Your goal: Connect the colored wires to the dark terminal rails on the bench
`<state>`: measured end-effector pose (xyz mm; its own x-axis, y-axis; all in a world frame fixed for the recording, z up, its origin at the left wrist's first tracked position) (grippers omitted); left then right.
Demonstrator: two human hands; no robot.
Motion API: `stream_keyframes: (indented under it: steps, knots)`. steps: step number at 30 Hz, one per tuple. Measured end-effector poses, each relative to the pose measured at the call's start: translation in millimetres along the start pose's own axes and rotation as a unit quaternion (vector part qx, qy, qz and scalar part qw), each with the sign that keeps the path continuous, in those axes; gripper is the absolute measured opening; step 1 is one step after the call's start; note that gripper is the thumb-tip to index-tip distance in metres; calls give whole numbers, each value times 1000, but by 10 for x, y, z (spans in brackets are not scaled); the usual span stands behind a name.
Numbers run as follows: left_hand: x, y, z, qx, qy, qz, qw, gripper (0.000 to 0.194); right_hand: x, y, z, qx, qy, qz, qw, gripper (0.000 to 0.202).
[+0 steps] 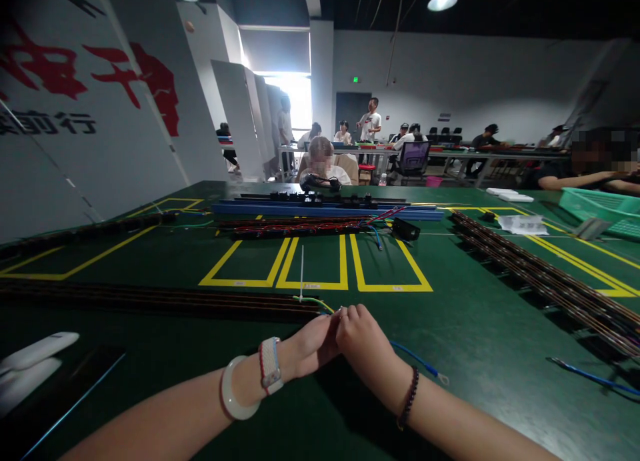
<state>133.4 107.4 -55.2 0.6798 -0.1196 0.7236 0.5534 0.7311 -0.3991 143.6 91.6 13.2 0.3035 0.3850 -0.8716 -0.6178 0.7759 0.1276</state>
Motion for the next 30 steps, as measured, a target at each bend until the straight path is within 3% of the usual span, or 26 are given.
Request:
stream_keyframes:
  steps: [5,8,12,17,24,27,30]
  knots:
    - [8,32,-5,-5,-15,-10,1000,23,-111,-39,67,7,6,-1,1000,22]
    - [35,35,-16,-14,-41,-28,999,20,-283,-61,267,1,101,-3,995,14]
    - [77,5,6,-7,-44,-59,997,22,-441,-106,591,47,223,-17,974,19]
    - [64,-21,7,-14,-17,-49,999,23,-298,-143,499,50,210,-89,972,19]
    - [-21,55,-34,-16,-5,-15,1000,22,-112,-158,252,51,143,-116,982,23]
    - [0,69,-34,-16,-16,-31,999,15,-124,-168,311,61,192,-128,971,21]
    - [51,46,-20,-19,-18,-52,998,16,-89,-179,526,92,295,-158,938,12]
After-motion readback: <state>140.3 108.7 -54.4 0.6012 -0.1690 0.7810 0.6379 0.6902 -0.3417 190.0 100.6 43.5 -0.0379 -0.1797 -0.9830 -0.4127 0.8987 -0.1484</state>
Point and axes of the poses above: each hand's wrist, its own y-axis towards the middle knuckle, its own x-axis out of the palm, z = x × y, the point moved 9 cm from there along y, towards the middle knuckle, and after that the axes turned 2 degrees about -y, right-handed, at the moved point
